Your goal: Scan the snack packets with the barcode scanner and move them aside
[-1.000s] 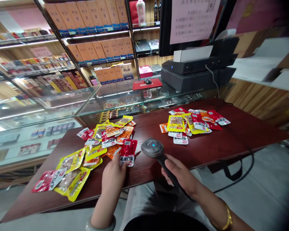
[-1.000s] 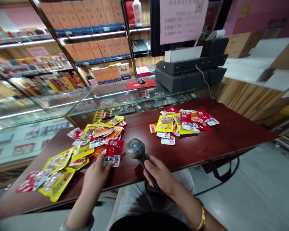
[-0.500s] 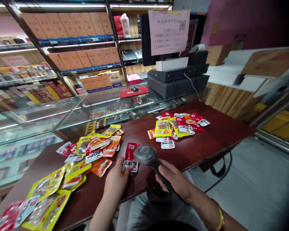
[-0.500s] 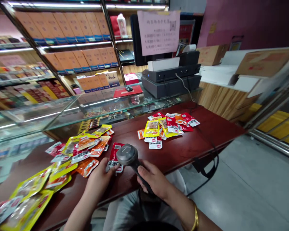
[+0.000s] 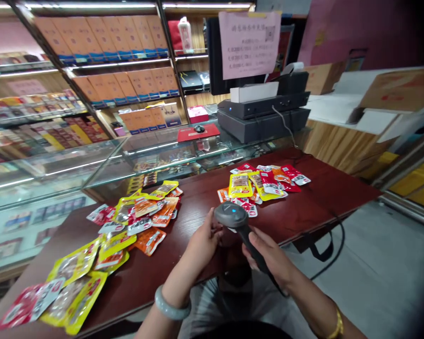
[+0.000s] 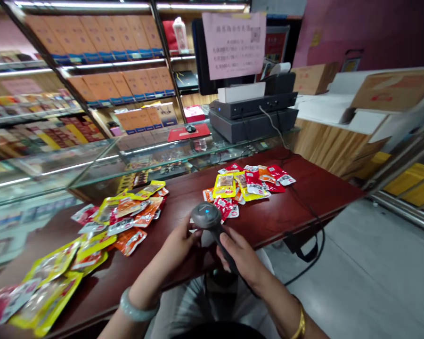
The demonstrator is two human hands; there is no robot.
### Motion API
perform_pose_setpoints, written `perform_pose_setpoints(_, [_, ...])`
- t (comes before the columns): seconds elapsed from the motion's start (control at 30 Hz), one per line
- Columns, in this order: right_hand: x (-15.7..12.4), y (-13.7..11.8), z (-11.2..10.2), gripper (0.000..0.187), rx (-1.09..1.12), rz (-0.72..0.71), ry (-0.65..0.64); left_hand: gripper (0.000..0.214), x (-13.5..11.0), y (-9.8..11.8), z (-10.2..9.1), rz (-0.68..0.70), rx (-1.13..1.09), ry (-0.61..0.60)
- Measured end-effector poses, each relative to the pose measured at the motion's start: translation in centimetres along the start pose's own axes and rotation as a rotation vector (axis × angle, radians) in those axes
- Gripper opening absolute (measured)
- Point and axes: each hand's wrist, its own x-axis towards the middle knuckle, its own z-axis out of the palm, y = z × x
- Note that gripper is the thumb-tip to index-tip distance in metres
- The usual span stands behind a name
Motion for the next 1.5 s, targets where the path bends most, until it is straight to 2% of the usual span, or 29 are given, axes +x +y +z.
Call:
perform_pose_setpoints(0.1, [0.2, 0.3, -0.2, 0.052, -0.016, 0.006, -0.001, 0.066, -2.0, -1.4, -2.6, -0.056, 0.160, 0.070])
perform_pose_setpoints(0.27, [0.7, 0.9, -0.3, 0.049, -0.018, 0.035, 0.000, 0.051, -4.7, -4.0, -7.3, -0.043, 0.618, 0.344])
perform_pose_setpoints(0.4, [1.1, 0.8, -0.1, 0.048, -0.022, 0.044, 0.011, 0.052, -4.4, -4.8, -9.4, -0.039, 0.961, 0.487])
perform_pose_setpoints(0.5, [1.2, 0.7, 0.6, 0.050, -0.017, 0.043, 0.000, 0.057, -3.0, -4.8, -10.1, -0.054, 1.050, 0.491])
perform_pose_setpoints(0.7, [1.4, 0.8, 2.3, 0.056, -0.020, 0.052, -0.047, 0.067, -0.7, -5.2, -10.3, -0.095, 1.099, 0.280])
perform_pose_setpoints(0.9, [2.0, 1.4, 2.6, 0.057, -0.023, 0.053, -0.087, 0.065, -2.9, -5.2, -8.6, 0.027, 0.961, 0.157])
perform_pose_setpoints(0.97, [2.1, 1.5, 2.7, 0.060, -0.025, 0.058, -0.097, 0.057, -3.8, -4.7, -8.0, 0.043, 0.907, 0.163])
perform_pose_setpoints(1.07, [2.1, 1.6, 2.9, 0.063, -0.031, 0.058, -0.112, 0.046, -4.4, -3.8, -7.5, 0.027, 0.900, 0.272])
perform_pose_setpoints(1.17, [2.0, 1.6, 2.9, 0.065, -0.027, 0.058, -0.117, 0.051, -4.0, -3.4, -7.6, -0.043, 0.996, 0.355])
perform_pose_setpoints(1.3, [1.6, 1.5, 2.6, 0.062, -0.026, 0.042, -0.101, 0.055, -3.0, -3.6, -7.9, -0.159, 1.052, 0.277])
perform_pose_setpoints(1.5, [1.2, 1.1, 2.2, 0.063, -0.010, 0.023, -0.080, 0.040, -2.1, -4.0, -7.3, -0.236, 0.849, 0.177])
